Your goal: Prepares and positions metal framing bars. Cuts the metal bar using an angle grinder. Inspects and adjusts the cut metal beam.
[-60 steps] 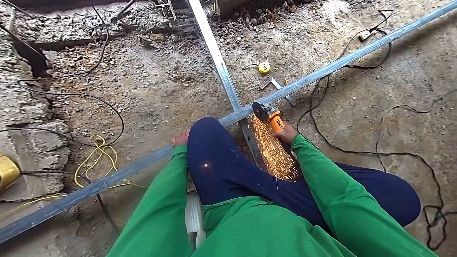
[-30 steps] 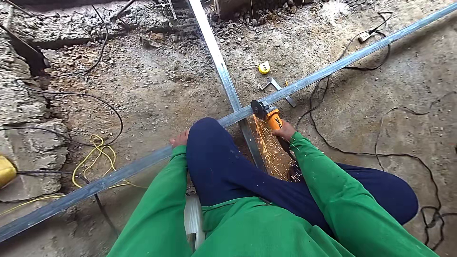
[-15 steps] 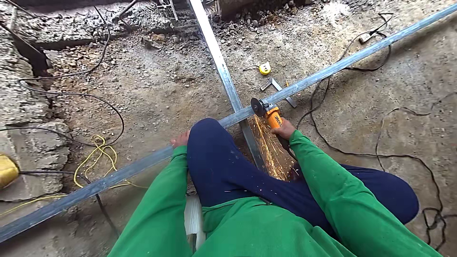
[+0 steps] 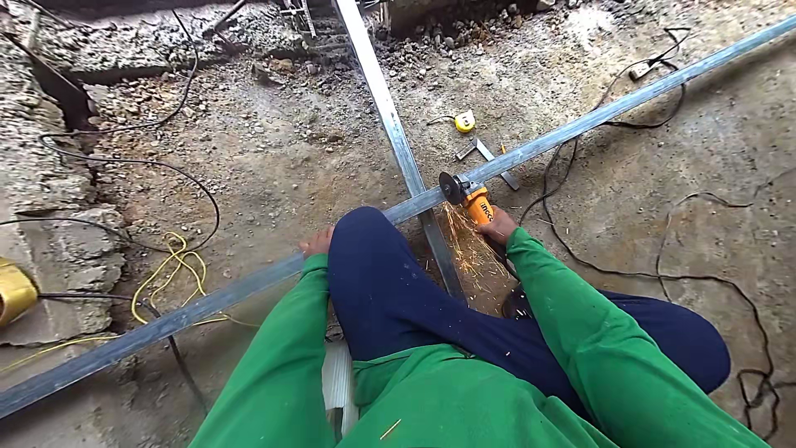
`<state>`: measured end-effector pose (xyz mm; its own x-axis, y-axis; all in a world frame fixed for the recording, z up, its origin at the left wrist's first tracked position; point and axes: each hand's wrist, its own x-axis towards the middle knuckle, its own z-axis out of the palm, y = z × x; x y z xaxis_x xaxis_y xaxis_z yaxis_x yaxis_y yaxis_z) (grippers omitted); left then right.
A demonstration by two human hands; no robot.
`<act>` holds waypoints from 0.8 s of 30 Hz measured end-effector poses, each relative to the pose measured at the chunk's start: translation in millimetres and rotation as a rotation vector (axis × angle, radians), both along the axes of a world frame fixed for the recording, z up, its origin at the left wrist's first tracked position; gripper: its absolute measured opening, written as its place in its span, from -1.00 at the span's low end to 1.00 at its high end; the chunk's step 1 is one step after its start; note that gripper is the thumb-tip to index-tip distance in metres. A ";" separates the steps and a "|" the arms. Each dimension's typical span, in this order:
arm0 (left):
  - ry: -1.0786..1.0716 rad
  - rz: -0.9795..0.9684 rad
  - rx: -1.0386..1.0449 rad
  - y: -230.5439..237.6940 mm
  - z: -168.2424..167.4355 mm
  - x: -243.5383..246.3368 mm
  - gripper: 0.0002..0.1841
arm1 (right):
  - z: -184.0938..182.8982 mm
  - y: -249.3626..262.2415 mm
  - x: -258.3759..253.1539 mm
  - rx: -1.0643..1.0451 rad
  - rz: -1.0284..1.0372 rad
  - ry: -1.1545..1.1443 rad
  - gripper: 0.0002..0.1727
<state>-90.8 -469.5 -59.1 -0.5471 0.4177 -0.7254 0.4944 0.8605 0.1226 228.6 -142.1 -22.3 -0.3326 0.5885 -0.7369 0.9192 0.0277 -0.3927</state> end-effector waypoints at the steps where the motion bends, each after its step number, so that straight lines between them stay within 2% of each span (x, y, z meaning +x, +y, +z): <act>1: 0.008 -0.002 0.000 0.2 0.4 0.5 -0.51 | -3.4 2.3 -0.9 0.005 -0.007 0.007 -0.06; 15: 0.018 -0.018 -0.025 -1.0 -10.4 -2.2 -0.48 | 11.4 3.1 -18.5 -0.026 -0.051 0.046 -0.06; 18: -0.184 -0.030 -0.028 4.3 -4.8 -18.1 -0.47 | 21.7 -2.7 -10.2 -0.015 -0.123 0.128 -0.10; 20: -0.289 -0.151 -0.002 6.3 -3.8 -33.2 -0.61 | 27.8 -9.6 0.3 -0.005 -0.171 0.174 -0.11; 21: -0.323 -0.207 -0.005 10.6 5.9 -37.2 -0.68 | 30.6 -13.0 5.9 0.001 -0.192 0.193 -0.12; 22: -0.347 -0.266 -0.064 20.0 34.3 -36.5 -0.70 | 33.0 -15.4 10.9 0.009 -0.207 0.197 -0.13; 24: -0.383 -0.271 -0.303 45.7 117.2 -24.4 -0.61 | 36.9 -18.9 18.2 0.021 -0.212 0.188 -0.15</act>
<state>-115.2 -423.8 58.1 -0.1226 0.2490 -0.9607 0.6719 0.7332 0.1043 246.8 -161.0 14.6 -0.3302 0.6737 -0.6611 0.8164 -0.1478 -0.5583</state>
